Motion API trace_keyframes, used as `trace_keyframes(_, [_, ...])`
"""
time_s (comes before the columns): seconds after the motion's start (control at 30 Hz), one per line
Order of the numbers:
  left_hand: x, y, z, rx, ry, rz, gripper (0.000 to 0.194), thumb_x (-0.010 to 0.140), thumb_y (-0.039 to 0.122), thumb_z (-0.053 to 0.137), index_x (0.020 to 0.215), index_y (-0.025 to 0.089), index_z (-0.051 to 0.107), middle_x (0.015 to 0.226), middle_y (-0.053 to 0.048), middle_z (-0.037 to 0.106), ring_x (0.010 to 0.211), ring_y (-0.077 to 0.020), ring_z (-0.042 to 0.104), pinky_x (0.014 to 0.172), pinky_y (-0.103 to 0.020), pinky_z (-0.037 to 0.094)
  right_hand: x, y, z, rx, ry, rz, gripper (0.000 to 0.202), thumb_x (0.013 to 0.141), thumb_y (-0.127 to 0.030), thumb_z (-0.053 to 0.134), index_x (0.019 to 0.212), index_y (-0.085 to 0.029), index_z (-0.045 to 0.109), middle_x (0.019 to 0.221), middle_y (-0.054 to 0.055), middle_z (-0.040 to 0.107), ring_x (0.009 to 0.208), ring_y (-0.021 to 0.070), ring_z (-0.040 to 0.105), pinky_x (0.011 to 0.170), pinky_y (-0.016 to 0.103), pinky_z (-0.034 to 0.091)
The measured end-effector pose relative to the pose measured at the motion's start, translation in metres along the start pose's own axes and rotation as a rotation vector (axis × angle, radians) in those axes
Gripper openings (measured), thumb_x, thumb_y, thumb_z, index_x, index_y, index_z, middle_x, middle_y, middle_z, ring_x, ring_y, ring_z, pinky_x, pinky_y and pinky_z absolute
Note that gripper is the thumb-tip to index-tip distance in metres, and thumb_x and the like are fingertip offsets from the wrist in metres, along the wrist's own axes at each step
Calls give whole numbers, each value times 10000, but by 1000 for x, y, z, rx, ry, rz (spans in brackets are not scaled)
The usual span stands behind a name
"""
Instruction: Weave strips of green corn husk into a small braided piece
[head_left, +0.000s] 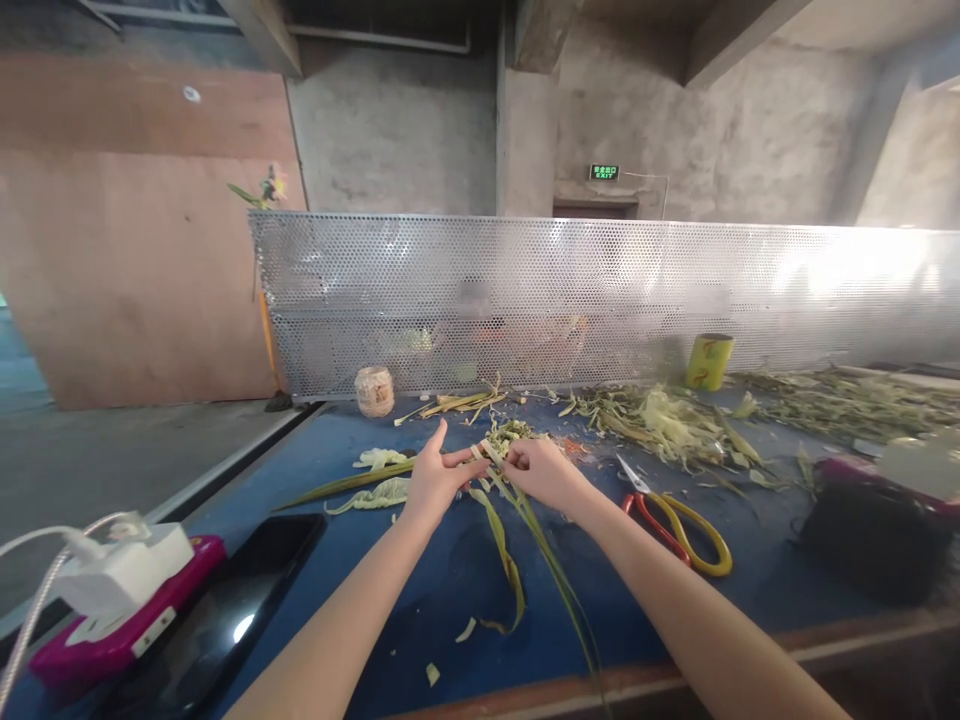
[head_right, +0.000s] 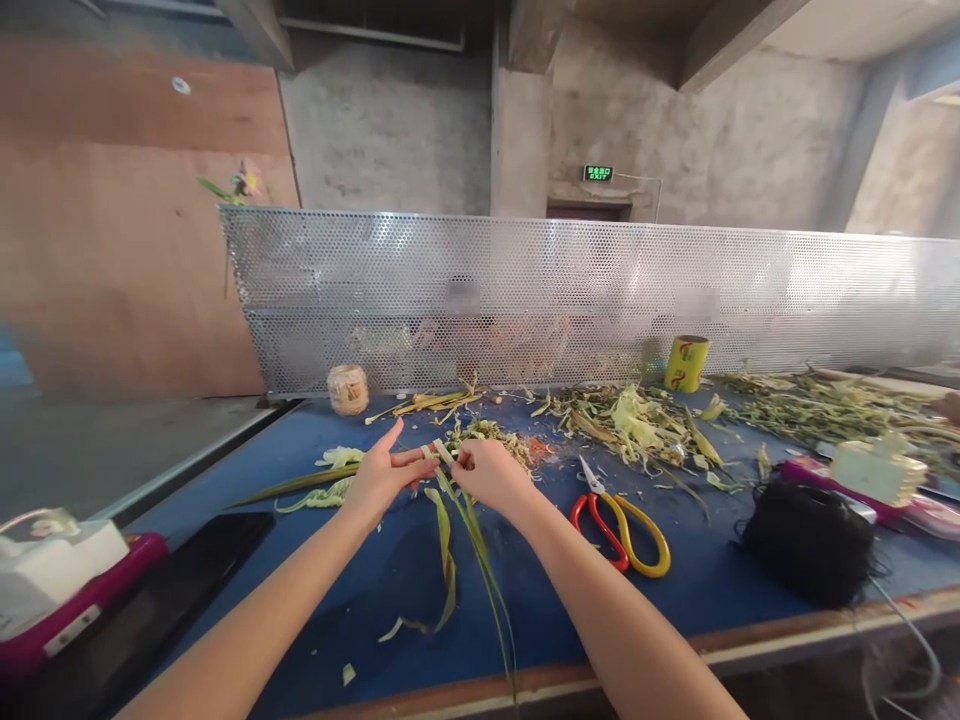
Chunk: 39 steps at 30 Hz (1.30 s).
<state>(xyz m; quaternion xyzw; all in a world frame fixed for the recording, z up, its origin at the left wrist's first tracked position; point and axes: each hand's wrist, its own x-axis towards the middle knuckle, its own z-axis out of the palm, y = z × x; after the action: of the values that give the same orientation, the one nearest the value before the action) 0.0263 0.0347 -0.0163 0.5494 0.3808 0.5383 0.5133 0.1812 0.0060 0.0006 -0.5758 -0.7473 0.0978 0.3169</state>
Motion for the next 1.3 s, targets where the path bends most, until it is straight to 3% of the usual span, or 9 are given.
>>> trace_keyframes(0.47, [1, -1, -4, 84, -10, 94, 1150, 526, 270, 761, 1361, 261, -29, 1171, -164, 549, 514, -112, 588, 443, -214, 408, -3, -2, -1, -22, -30, -40, 156, 739, -270, 474, 654, -184, 573, 567, -23, 530, 510, 78, 422, 472, 188, 259])
trace_keyframes(0.63, [0, 2, -3, 73, -8, 79, 1114, 525, 271, 761, 1367, 243, 33, 1151, -164, 565, 517, -115, 583, 439, -216, 391, -2, 2, 1, 80, -66, -106, 168, 759, -275, 459, 699, -189, 591, 594, -19, 544, 512, 79, 447, 480, 186, 295])
trace_keyframes(0.77, [-1, 5, -3, 110, 12, 89, 1086, 511, 271, 767, 1365, 232, 98, 1094, -141, 608, 455, -85, 535, 442, -216, 382, -2, 2, 3, 255, -189, -61, 233, 798, -341, 409, 711, -181, 555, 562, -32, 521, 387, 62, 452, 455, 199, 360])
trace_keyframes(0.93, [1, 4, -3, 167, 4, 92, 1079, 499, 251, 771, 1360, 228, 121, 1050, -125, 634, 388, -57, 471, 448, -226, 398, 0, 4, 6, 399, -264, -18, 225, 724, -391, 527, 696, -168, 515, 569, -30, 536, 368, 70, 466, 392, 198, 363])
trace_keyframes(1.1, [-4, 9, 0, 248, -20, 115, 1017, 564, 275, 729, 1359, 202, 100, 1065, -137, 624, 500, -138, 599, 488, -251, 432, 0, 1, 7, 450, -284, 30, 179, 718, -314, 538, 649, -160, 480, 507, -41, 526, 358, 44, 414, 377, 167, 337])
trace_keyframes(1.2, [-6, 14, -1, 366, -11, 192, 904, 642, 305, 665, 1356, 237, 113, 1027, -95, 648, 446, -120, 588, 556, -266, 449, 1, 2, 5, 447, -282, 45, 129, 716, -261, 522, 652, -154, 487, 513, -34, 547, 348, 33, 387, 370, 156, 314])
trace_keyframes(1.3, [-5, 14, -7, 497, 33, 193, 895, 681, 333, 618, 1365, 216, 52, 954, -71, 675, 401, -112, 557, 555, -259, 433, 4, 9, 3, 402, -201, 56, 126, 710, -255, 520, 649, -147, 498, 516, -32, 553, 355, 30, 380, 371, 152, 291])
